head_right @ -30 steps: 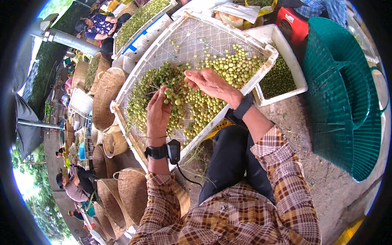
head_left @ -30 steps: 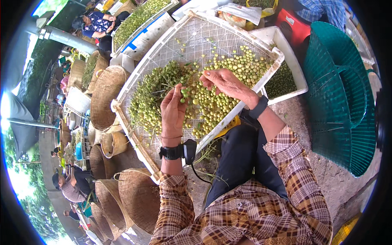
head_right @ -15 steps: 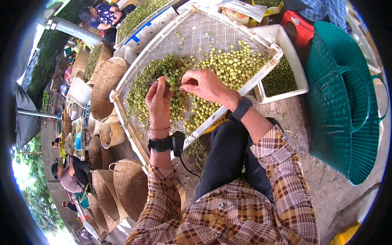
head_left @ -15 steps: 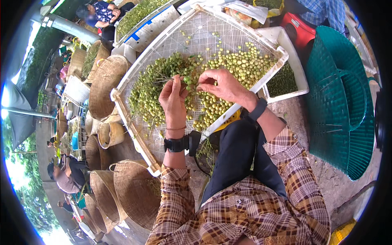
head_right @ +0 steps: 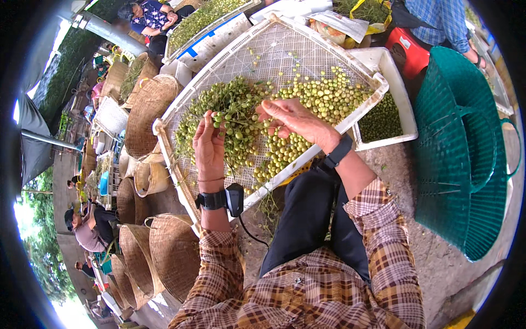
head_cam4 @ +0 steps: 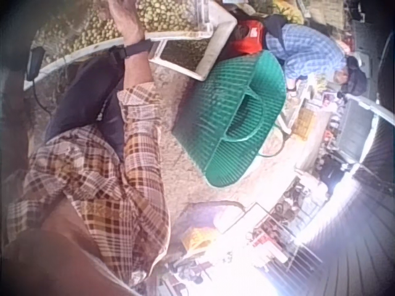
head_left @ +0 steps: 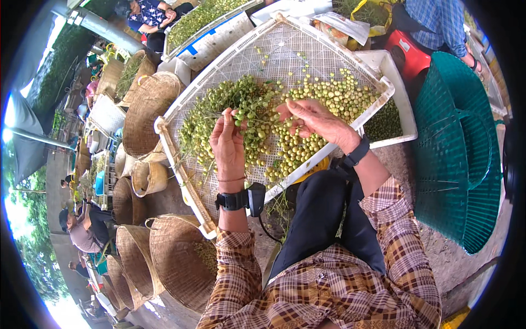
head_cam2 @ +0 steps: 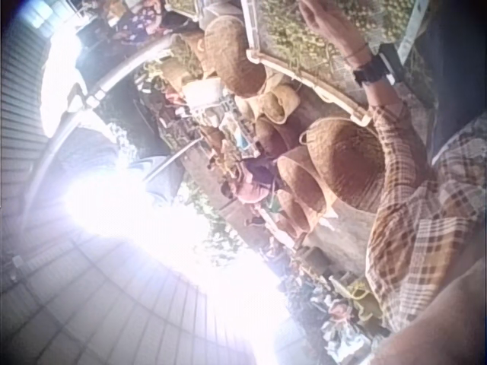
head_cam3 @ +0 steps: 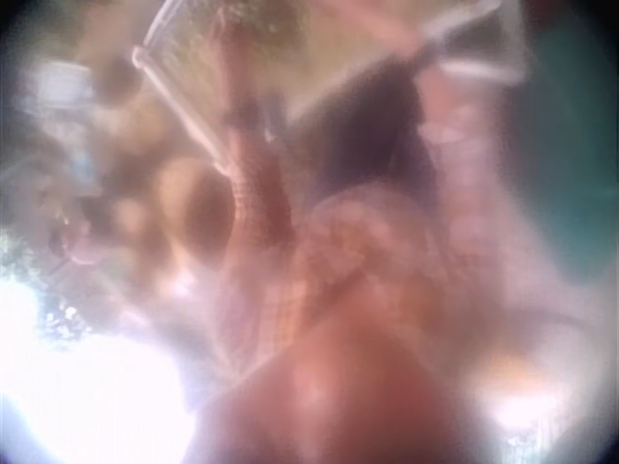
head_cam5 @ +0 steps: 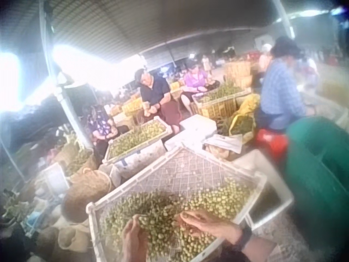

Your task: Sorting small green fruit from branches into baskets and trays by hand.

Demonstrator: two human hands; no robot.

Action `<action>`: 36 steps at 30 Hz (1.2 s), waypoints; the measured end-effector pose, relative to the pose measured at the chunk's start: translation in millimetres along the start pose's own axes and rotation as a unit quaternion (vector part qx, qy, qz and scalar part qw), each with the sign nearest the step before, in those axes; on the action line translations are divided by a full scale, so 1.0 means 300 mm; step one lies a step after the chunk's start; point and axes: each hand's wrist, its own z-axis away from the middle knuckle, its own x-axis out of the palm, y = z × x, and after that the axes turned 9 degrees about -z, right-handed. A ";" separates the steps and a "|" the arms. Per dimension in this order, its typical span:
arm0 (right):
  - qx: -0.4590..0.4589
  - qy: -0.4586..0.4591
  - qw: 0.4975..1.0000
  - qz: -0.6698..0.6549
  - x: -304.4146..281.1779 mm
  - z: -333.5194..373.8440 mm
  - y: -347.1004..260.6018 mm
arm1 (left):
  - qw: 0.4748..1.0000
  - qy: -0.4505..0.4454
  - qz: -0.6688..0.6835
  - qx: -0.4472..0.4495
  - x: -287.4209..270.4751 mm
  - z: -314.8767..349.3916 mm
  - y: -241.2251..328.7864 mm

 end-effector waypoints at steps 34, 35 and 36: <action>-0.180 0.155 0.969 -0.069 -0.003 -0.089 0.085 | 0.993 0.073 0.006 0.089 0.038 0.027 -0.128; -0.175 0.154 0.966 -0.112 -0.014 -0.095 0.085 | 0.994 0.078 0.023 0.075 0.031 0.022 -0.134; -0.170 0.152 0.961 -0.155 -0.027 -0.099 0.083 | 0.994 0.083 0.041 0.062 0.022 0.024 -0.138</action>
